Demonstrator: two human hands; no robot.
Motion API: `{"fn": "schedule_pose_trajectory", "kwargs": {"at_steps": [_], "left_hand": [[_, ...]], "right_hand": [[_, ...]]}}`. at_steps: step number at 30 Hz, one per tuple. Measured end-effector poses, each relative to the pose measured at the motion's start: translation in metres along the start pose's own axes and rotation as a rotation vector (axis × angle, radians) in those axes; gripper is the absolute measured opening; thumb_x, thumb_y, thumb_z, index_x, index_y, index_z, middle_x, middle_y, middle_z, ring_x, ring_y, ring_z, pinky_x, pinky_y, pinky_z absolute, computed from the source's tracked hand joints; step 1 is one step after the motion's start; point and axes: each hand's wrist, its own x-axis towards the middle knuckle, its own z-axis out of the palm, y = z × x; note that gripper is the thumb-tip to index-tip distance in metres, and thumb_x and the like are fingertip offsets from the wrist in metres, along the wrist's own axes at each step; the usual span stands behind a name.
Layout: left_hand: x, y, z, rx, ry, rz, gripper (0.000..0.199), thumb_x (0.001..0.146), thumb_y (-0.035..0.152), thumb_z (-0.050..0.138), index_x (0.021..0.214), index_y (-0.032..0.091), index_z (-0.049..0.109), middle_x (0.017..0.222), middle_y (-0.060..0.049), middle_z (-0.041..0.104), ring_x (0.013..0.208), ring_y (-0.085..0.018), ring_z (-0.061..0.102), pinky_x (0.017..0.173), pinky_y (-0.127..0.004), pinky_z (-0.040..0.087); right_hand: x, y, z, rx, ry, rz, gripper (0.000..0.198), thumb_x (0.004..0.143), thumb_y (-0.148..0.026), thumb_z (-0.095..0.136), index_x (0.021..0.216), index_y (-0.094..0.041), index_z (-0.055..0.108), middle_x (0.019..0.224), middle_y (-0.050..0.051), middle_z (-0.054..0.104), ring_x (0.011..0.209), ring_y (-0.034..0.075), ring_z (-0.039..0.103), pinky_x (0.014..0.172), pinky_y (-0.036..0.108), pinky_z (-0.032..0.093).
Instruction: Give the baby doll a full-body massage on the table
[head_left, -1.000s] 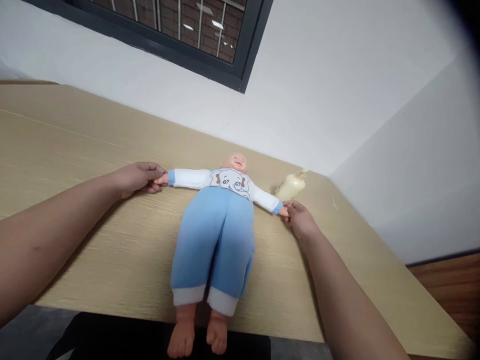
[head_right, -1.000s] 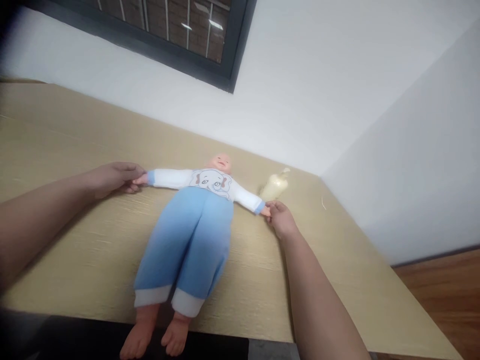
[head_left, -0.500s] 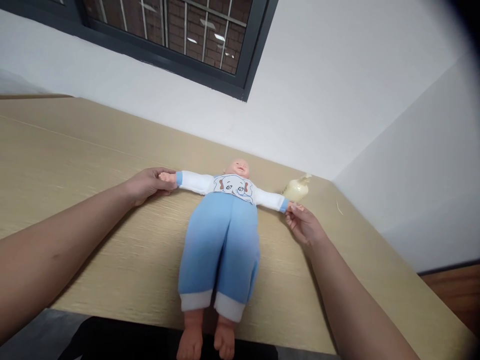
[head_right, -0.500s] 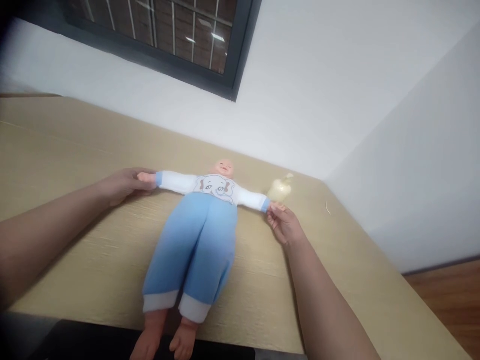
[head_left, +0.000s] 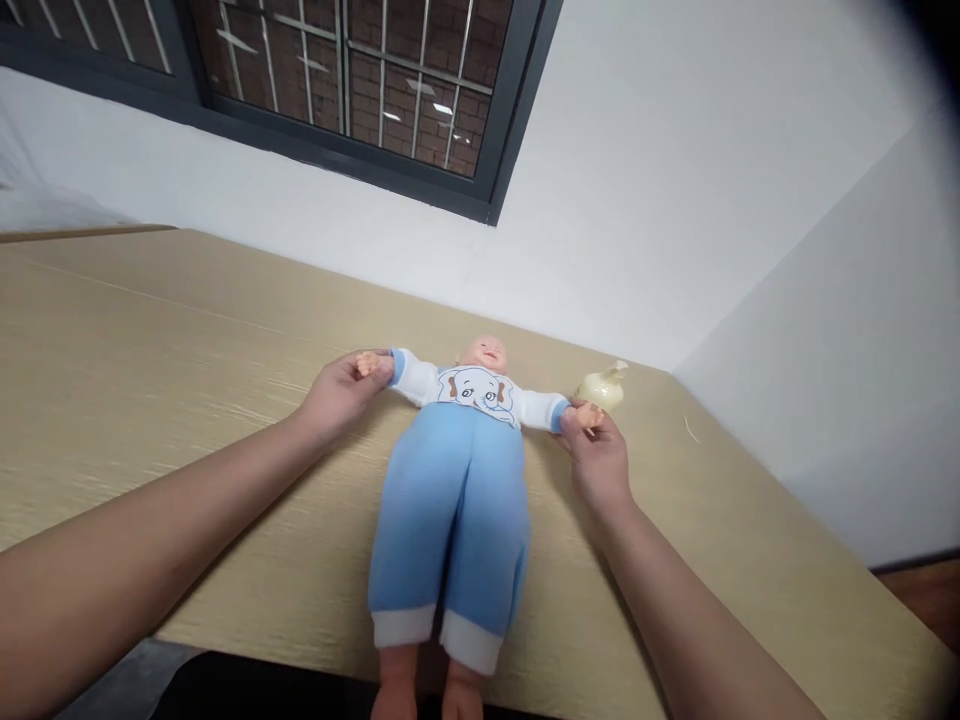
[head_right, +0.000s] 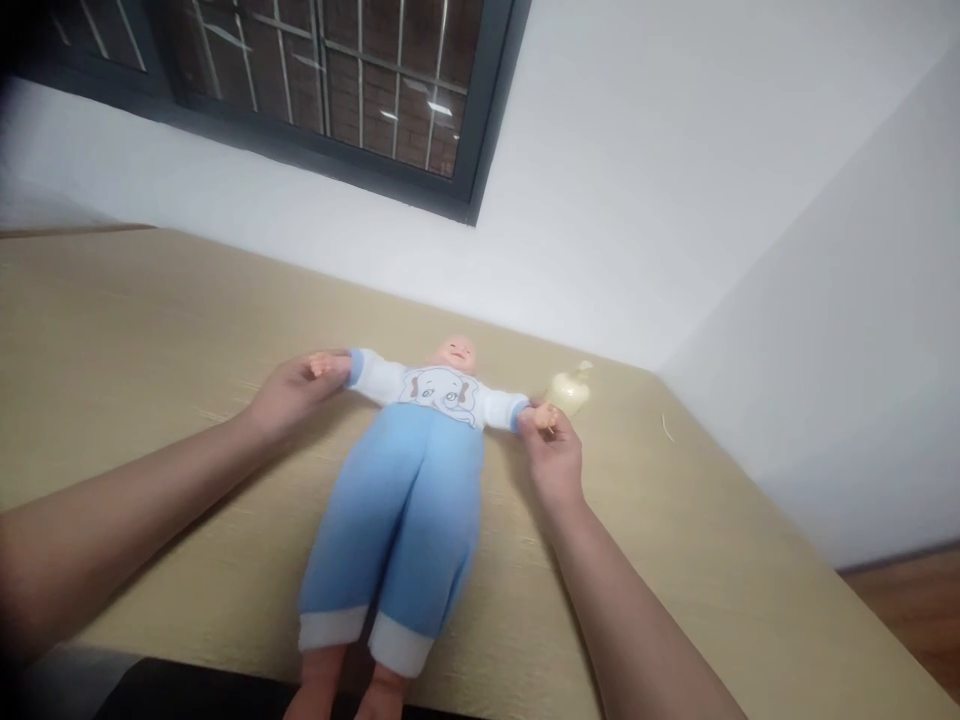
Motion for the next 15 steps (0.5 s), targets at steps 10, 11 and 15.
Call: {"fn": "schedule_pose_trajectory", "kwargs": {"at_steps": [10,11,15], "left_hand": [[-0.039,0.003,0.016,0.682,-0.296,0.445,0.068,0.087,0.057,0.064,0.146,0.026,0.053,0.147,-0.010,0.056,0.135,-0.034,0.051,0.114,-0.050,0.040],[-0.040,0.002,0.019,0.718,-0.357,0.493,0.075,0.085,0.059,0.065,0.149,0.024,0.048,0.152,-0.013,0.050,0.139,-0.036,0.047,0.115,-0.052,0.038],[-0.041,-0.002,0.027,0.811,-0.456,0.609,0.087,0.083,0.065,0.065,0.154,0.020,0.041,0.157,-0.020,0.040,0.144,-0.039,0.038,0.116,-0.056,0.035]], "right_hand": [[-0.037,-0.017,0.030,-0.538,-0.185,-0.533,0.044,0.087,-0.036,0.072,0.130,-0.029,0.064,0.142,0.010,0.058,0.134,0.032,0.052,0.114,0.053,0.041],[-0.038,-0.017,0.031,-0.584,-0.229,-0.569,0.050,0.087,-0.038,0.072,0.135,-0.029,0.061,0.146,0.010,0.055,0.137,0.033,0.050,0.114,0.054,0.041],[-0.038,-0.018,0.036,-0.756,-0.408,-0.687,0.071,0.082,-0.051,0.074,0.145,-0.026,0.052,0.158,0.011,0.040,0.149,0.038,0.031,0.120,0.061,0.030]]}}
